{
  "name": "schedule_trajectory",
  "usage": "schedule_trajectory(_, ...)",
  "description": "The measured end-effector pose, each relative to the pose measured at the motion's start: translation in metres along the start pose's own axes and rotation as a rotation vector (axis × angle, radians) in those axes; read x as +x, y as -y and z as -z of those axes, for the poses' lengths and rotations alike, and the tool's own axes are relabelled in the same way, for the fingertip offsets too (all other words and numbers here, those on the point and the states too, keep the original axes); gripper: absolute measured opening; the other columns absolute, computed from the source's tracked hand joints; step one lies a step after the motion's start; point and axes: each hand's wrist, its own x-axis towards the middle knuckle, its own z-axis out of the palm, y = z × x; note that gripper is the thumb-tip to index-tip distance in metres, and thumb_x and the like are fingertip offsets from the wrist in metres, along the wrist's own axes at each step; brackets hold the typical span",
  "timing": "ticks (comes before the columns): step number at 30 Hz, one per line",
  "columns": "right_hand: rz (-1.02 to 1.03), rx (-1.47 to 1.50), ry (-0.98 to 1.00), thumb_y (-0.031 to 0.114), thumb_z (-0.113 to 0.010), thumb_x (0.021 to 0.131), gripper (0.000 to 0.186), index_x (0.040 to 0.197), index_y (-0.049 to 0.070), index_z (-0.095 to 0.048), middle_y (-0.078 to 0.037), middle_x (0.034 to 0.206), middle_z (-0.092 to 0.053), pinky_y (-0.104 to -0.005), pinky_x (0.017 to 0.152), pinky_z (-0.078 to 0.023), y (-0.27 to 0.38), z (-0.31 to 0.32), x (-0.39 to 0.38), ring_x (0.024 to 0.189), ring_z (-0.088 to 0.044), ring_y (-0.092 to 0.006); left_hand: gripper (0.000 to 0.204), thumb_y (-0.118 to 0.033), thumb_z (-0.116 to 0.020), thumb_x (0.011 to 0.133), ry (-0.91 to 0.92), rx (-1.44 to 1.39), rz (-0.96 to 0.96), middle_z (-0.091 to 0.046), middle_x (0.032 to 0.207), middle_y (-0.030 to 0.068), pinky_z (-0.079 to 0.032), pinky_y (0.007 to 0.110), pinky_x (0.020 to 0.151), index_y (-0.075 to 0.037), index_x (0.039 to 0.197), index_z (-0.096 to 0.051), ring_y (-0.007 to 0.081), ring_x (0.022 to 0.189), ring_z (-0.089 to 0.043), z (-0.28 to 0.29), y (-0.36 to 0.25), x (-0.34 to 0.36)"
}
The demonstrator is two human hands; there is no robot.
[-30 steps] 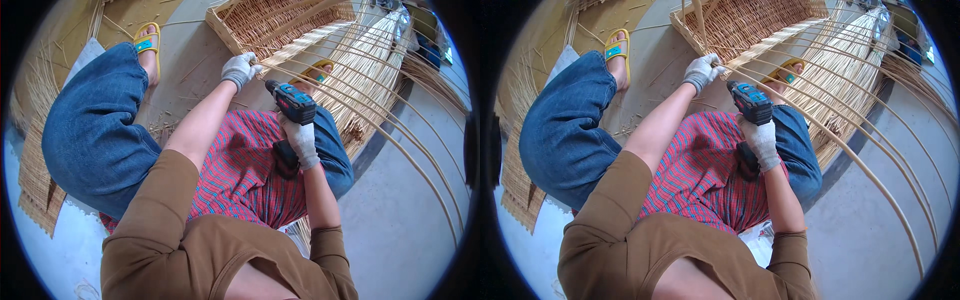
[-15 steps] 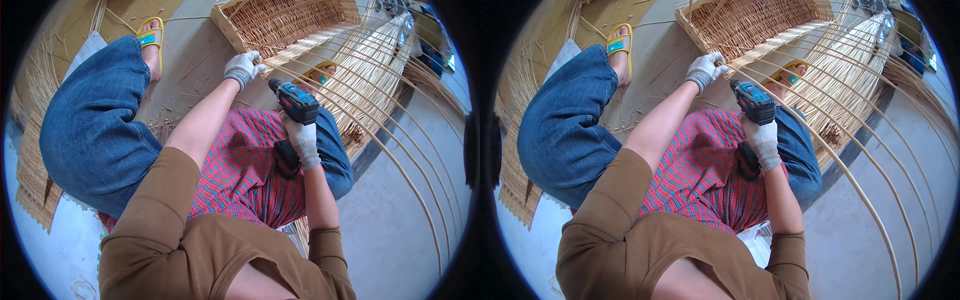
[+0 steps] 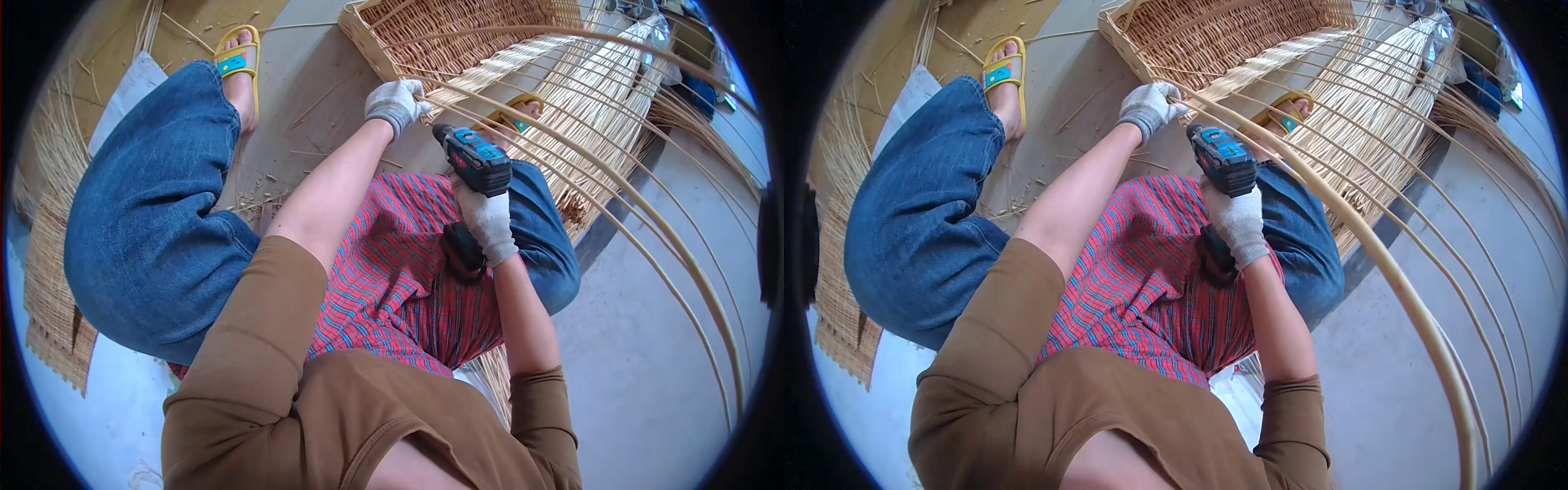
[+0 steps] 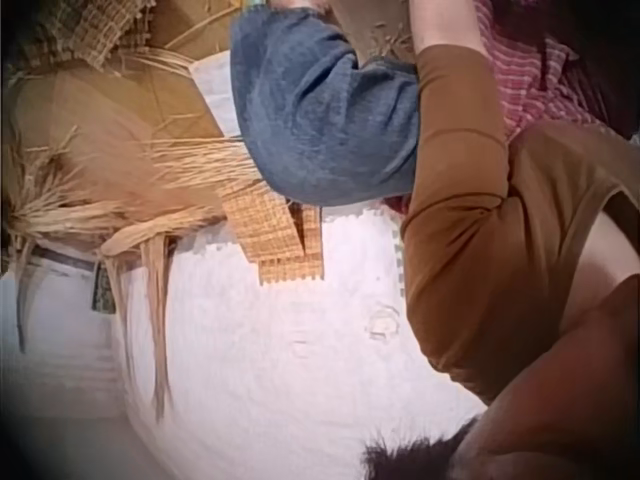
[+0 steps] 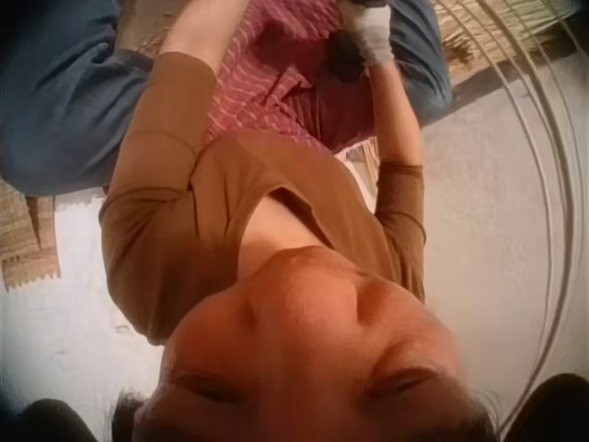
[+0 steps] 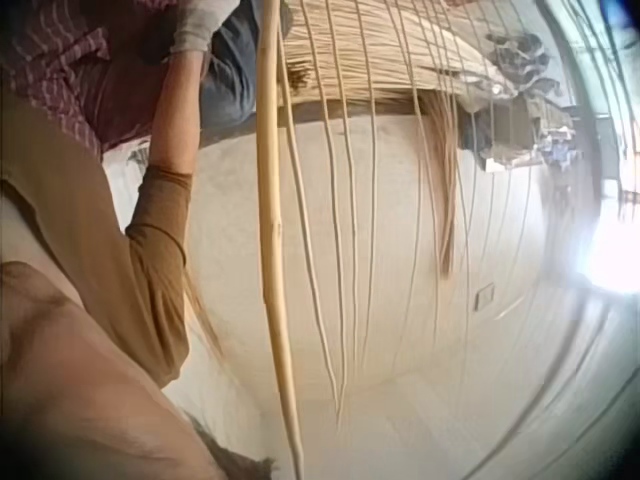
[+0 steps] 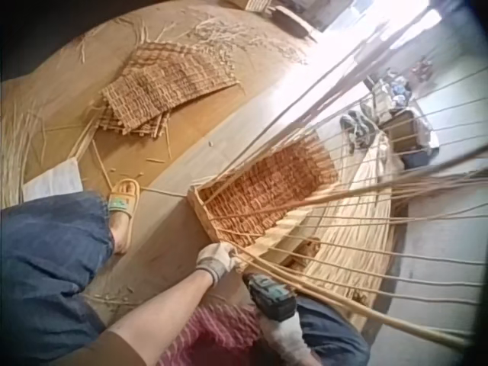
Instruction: Weaving a wicker basket using willow branches, measuring dimensions with a tape measure, and using a power drill and pliers.
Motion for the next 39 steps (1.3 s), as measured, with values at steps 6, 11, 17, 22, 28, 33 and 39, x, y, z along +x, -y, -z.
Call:
schedule_trajectory(6, 0.0, -0.056, 0.004, 0.022, -0.064, 0.089, 0.024, 0.106, 0.006, -0.069, -0.013, 0.091, -0.071, -0.036, 0.076, -0.054, -0.015, -0.005, 0.007, 0.083, -0.07, -0.0226, 0.031, -0.04, -0.077, 0.077, 0.054, 0.04, -0.013, -0.073, 0.095, 0.0086, -0.053, 0.043, 0.081, -0.019, 0.099, -0.071, 0.0276, 0.09, -0.069, -0.002, -0.001, 0.005)
schedule_trajectory(11, -0.058, -0.008, 0.038, 0.02, -0.063, 0.089, 0.018, 0.099, 0.006, -0.069, -0.01, 0.073, -0.067, -0.0363, 0.063, -0.052, -0.005, -0.001, 0.005, 0.065, -0.066, -0.0213, 0.033, -0.042, -0.075, 0.079, 0.068, 0.056, -0.02, -0.073, 0.099, 0.0087, -0.052, 0.044, 0.084, -0.019, 0.102, -0.071, 0.0284, 0.095, -0.068, -0.002, -0.007, 0.004)
schedule_trajectory(17, -0.073, -0.026, 0.034, 0.021, -0.066, 0.088, 0.022, 0.104, 0.007, -0.069, -0.012, 0.084, -0.071, -0.0377, 0.071, -0.053, -0.013, -0.004, 0.012, 0.074, -0.068, -0.025, 0.033, -0.042, -0.077, 0.078, 0.024, 0.06, -0.023, -0.072, 0.094, 0.009, -0.052, 0.044, 0.082, -0.018, 0.099, -0.071, 0.0289, 0.092, -0.068, -0.006, 0.002, 0.005)
schedule_trajectory(22, -0.046, 0.017, 0.005, 0.022, -0.068, 0.087, 0.022, 0.103, 0.006, -0.07, -0.011, 0.086, -0.071, -0.0381, 0.073, -0.053, -0.014, 0.0, 0.013, 0.077, -0.069, -0.0245, 0.032, -0.039, -0.079, 0.076, -0.023, 0.001, -0.053, -0.072, 0.089, 0.0107, -0.052, 0.044, 0.078, -0.015, 0.095, -0.071, 0.0309, 0.086, -0.068, -0.008, -0.003, 0.008)
schedule_trajectory(28, -0.076, 0.168, 0.054, 0.017, -0.063, 0.088, 0.013, 0.082, 0.006, -0.066, -0.003, 0.054, -0.057, -0.0323, 0.043, -0.044, 0.034, 0.015, 0.006, 0.044, -0.056, -0.0148, 0.034, -0.041, -0.079, 0.075, -0.017, 0.021, -0.086, -0.072, 0.093, 0.0116, -0.053, 0.044, 0.079, -0.017, 0.097, -0.072, 0.0311, 0.09, -0.069, -0.006, 0.006, 0.009)
schedule_trajectory(33, -0.303, 0.431, -0.024, 0.024, -0.068, 0.09, 0.021, 0.086, 0.003, -0.066, -0.001, 0.056, -0.054, -0.0252, 0.045, -0.04, 0.069, 0.079, -0.066, 0.045, -0.05, -0.0107, 0.043, -0.042, -0.08, 0.076, -0.051, -0.039, -0.016, -0.072, 0.094, 0.0129, -0.054, 0.042, 0.079, -0.016, 0.109, -0.071, 0.0315, 0.085, -0.07, -0.004, -0.005, -0.002)
schedule_trajectory(39, -0.325, 0.705, -0.174, 0.023, -0.067, 0.091, 0.025, 0.105, 0.003, -0.067, 0.002, 0.062, -0.055, -0.023, 0.045, -0.043, 0.041, 0.066, -0.068, 0.048, -0.052, -0.0089, 0.071, -0.023, -0.065, 0.09, 0.101, -0.611, -0.343, -0.063, 0.129, 0.0183, -0.047, 0.036, 0.1, -0.02, 0.153, -0.033, 0.0268, 0.118, -0.062, -0.074, -0.019, -0.001)
